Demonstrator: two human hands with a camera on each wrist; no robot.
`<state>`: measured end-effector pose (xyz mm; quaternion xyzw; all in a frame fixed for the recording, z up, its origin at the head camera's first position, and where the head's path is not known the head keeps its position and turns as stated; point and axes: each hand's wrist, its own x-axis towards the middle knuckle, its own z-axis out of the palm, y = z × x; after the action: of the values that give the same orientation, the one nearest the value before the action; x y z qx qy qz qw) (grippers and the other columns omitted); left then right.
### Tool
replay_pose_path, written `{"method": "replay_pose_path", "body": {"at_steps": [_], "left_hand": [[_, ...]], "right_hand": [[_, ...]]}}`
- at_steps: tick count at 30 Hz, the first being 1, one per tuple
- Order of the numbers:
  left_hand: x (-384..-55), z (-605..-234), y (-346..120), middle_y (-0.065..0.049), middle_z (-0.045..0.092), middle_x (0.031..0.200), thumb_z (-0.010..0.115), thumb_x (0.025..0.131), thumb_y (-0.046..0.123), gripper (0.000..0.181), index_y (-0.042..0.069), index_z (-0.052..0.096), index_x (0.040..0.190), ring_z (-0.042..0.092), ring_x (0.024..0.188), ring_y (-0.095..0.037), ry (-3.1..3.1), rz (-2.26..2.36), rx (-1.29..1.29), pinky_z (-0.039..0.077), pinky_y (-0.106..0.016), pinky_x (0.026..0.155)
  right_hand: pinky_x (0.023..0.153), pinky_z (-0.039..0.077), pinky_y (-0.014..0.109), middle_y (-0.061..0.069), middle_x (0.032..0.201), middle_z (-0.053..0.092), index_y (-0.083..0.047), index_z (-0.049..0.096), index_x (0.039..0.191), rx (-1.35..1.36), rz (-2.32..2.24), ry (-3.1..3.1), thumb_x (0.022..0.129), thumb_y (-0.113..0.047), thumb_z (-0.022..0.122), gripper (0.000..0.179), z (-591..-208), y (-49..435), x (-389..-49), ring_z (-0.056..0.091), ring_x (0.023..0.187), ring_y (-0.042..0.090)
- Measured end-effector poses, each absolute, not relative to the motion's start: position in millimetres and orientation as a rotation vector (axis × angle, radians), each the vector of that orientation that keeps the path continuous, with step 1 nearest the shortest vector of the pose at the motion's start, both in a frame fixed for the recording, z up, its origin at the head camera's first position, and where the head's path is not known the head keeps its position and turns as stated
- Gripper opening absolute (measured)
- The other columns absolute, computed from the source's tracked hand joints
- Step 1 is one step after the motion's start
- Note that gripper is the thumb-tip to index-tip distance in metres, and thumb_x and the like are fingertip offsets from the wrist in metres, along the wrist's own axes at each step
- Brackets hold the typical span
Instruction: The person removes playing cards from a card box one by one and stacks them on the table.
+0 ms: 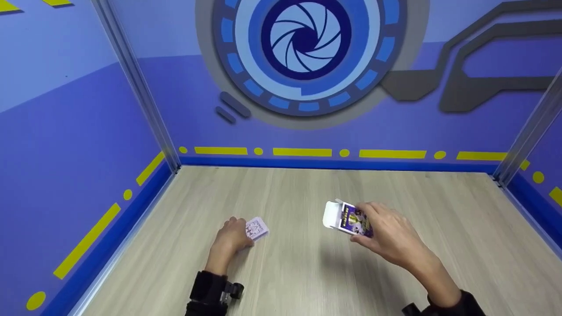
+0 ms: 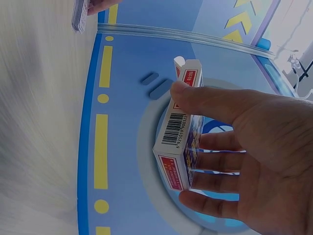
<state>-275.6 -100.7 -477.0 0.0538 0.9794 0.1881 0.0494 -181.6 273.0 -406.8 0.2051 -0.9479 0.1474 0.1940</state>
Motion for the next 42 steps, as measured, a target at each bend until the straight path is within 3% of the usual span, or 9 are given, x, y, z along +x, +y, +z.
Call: {"method": "replay_pose_path", "body": {"at_steps": [6, 11, 15, 19, 27, 32, 37, 42], "left_hand": [[-277, -476, -101, -0.018, 0.058, 0.1, 0.088, 0.076, 0.01, 0.052, -0.011, 0.064, 0.116, 0.058, 0.097, -0.034, 2.98, 0.583, 0.167, 0.05, -0.052, 0.09], [-276, -474, -102, -0.018, 0.055, 0.103, 0.089, 0.079, 0.021, 0.062, -0.013, 0.061, 0.123, 0.054, 0.096, -0.032, 2.967, 0.642, 0.139, 0.05, -0.05, 0.088], [-274, -467, -99, -0.026, 0.057, 0.118, 0.084, 0.087, 0.026, 0.069, -0.015, 0.055, 0.134, 0.056, 0.112, -0.039, 3.006, 0.673, 0.161, 0.049, -0.053, 0.095], [-268, -455, -88, -0.028, 0.057, 0.132, 0.08, 0.091, 0.024, 0.065, -0.01, 0.055, 0.14, 0.054, 0.126, -0.044, 3.097, 0.724, 0.273, 0.045, -0.056, 0.103], [-245, -432, -49, -0.01, 0.069, 0.119, 0.076, 0.095, 0.019, 0.036, 0.007, 0.069, 0.128, 0.065, 0.113, -0.027, 3.249, 0.934, 0.66, 0.053, -0.044, 0.094], [-227, -426, -21, -0.004, 0.071, 0.108, 0.074, 0.096, 0.013, 0.02, 0.009, 0.072, 0.115, 0.067, 0.102, -0.018, 3.171, 1.163, 0.891, 0.056, -0.034, 0.086], [-208, -424, 3, 0.0, 0.069, 0.094, 0.071, 0.096, 0.006, 0.009, 0.008, 0.068, 0.104, 0.064, 0.085, -0.009, 2.991, 1.429, 1.016, 0.055, -0.024, 0.074], [-196, -427, 19, 0.002, 0.062, 0.087, 0.068, 0.095, -0.002, 0.016, 0.009, 0.057, 0.098, 0.06, 0.077, -0.005, 2.808, 1.645, 1.063, 0.055, -0.022, 0.067]], "right_hand": [[0.073, 0.054, 0.045, 0.012, 0.117, 0.067, -0.004, 0.061, 0.13, 0.578, 0.425, -2.658, 0.077, -0.032, 0.092, 0.067, -406, 273, -182, 0.064, 0.095, 0.025], [0.077, 0.054, 0.046, 0.014, 0.119, 0.066, -0.003, 0.061, 0.131, 0.585, 0.452, -2.659, 0.077, -0.03, 0.093, 0.068, -407, 271, -182, 0.064, 0.098, 0.027], [0.08, 0.054, 0.048, 0.015, 0.123, 0.065, -0.002, 0.061, 0.131, 0.59, 0.466, -2.672, 0.078, -0.027, 0.093, 0.067, -407, 270, -182, 0.063, 0.104, 0.029], [0.08, 0.055, 0.049, 0.015, 0.125, 0.064, -0.002, 0.061, 0.131, 0.594, 0.478, -2.683, 0.077, -0.024, 0.093, 0.066, -407, 269, -182, 0.063, 0.108, 0.03], [0.083, 0.056, 0.052, 0.012, 0.129, 0.064, -0.005, 0.061, 0.134, 0.591, 0.483, -2.698, 0.075, -0.02, 0.094, 0.069, -409, 265, -181, 0.061, 0.116, 0.031], [0.088, 0.055, 0.053, 0.012, 0.131, 0.063, -0.005, 0.06, 0.137, 0.603, 0.477, -2.704, 0.076, -0.019, 0.094, 0.072, -410, 261, -180, 0.059, 0.12, 0.031], [0.091, 0.054, 0.05, 0.011, 0.131, 0.062, -0.005, 0.059, 0.137, 0.641, 0.464, -2.682, 0.073, -0.018, 0.096, 0.075, -412, 256, -180, 0.058, 0.119, 0.029], [0.087, 0.054, 0.043, 0.007, 0.127, 0.061, -0.007, 0.06, 0.135, 0.705, 0.437, -2.632, 0.07, -0.02, 0.098, 0.077, -414, 251, -178, 0.057, 0.112, 0.023]]}}
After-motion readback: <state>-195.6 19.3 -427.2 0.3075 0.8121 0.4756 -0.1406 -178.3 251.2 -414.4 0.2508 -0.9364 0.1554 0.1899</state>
